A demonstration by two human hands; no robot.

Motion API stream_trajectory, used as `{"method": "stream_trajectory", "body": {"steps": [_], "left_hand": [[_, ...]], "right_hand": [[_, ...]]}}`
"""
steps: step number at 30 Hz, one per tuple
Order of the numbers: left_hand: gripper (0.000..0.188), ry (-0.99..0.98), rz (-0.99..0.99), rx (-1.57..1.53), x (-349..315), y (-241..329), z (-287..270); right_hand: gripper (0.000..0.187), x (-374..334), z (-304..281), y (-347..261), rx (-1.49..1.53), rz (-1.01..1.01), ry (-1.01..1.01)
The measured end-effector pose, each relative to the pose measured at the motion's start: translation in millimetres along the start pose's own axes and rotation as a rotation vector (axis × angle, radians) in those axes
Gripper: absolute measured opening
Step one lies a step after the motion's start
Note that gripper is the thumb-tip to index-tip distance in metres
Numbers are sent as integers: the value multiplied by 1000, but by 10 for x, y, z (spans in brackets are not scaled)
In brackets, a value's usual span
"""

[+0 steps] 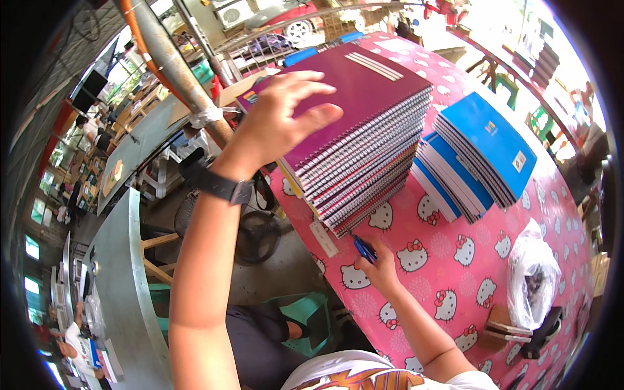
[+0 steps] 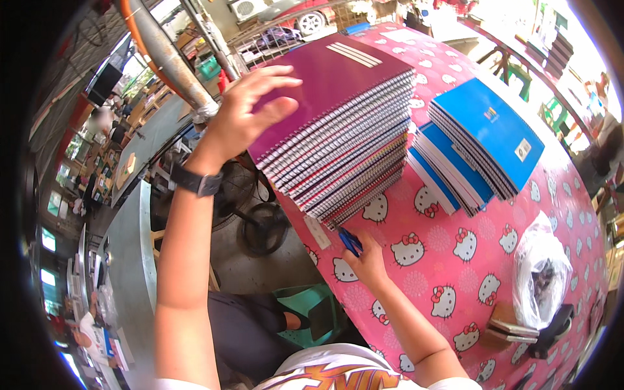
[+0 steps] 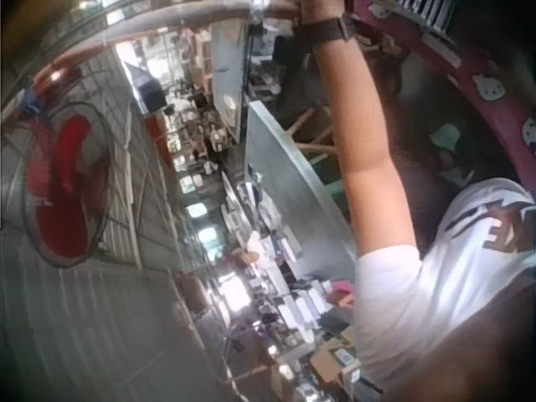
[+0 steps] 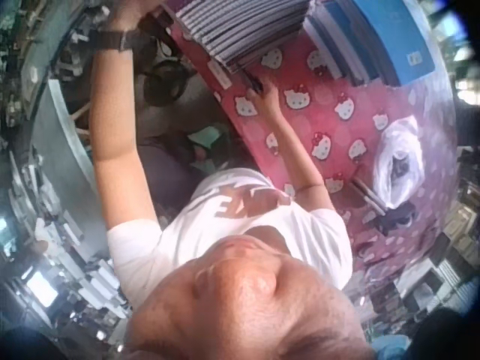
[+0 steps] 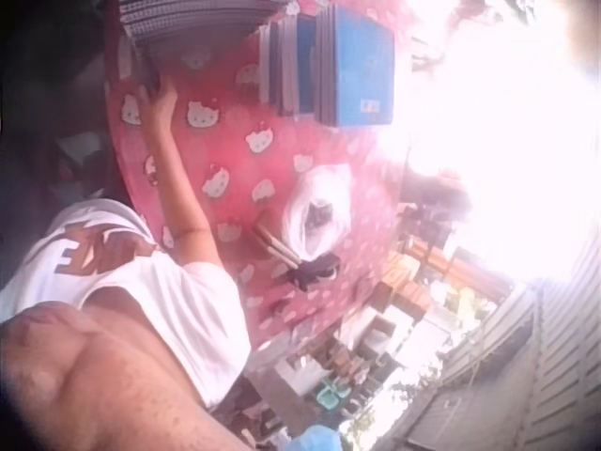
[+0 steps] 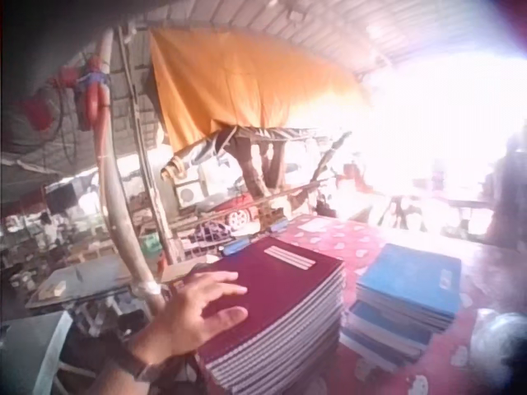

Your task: The person uses shears to clip the protruding ends of wire spirals on a stack of notebooks. They handle the stack to align the spirals before clipping.

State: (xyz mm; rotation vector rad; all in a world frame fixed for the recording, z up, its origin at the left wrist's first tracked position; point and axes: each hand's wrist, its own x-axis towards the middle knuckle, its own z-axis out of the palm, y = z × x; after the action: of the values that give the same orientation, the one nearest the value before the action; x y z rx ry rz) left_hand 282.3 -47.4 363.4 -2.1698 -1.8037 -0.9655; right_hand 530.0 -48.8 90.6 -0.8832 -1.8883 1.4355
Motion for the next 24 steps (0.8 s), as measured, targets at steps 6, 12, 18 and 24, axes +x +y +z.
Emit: {"method": "stream_trajectory", "body": {"steps": [6,12,18,24], "left_hand": [[39,248,-4,-283,-391,-160,99],[43,563,-20,-252,-425,-190,456],[47,652,-66,-251,-481,-235,583],[48,540,-84,-213,-535,-303,562]], "right_hand": [[38,-26,-28,13,-216,119,-160],[41,99,71,-117,-284,-324,7],[48,101,45,-15,-184,-173,-118],[53,139,85,14,-308,-398,26]]}}
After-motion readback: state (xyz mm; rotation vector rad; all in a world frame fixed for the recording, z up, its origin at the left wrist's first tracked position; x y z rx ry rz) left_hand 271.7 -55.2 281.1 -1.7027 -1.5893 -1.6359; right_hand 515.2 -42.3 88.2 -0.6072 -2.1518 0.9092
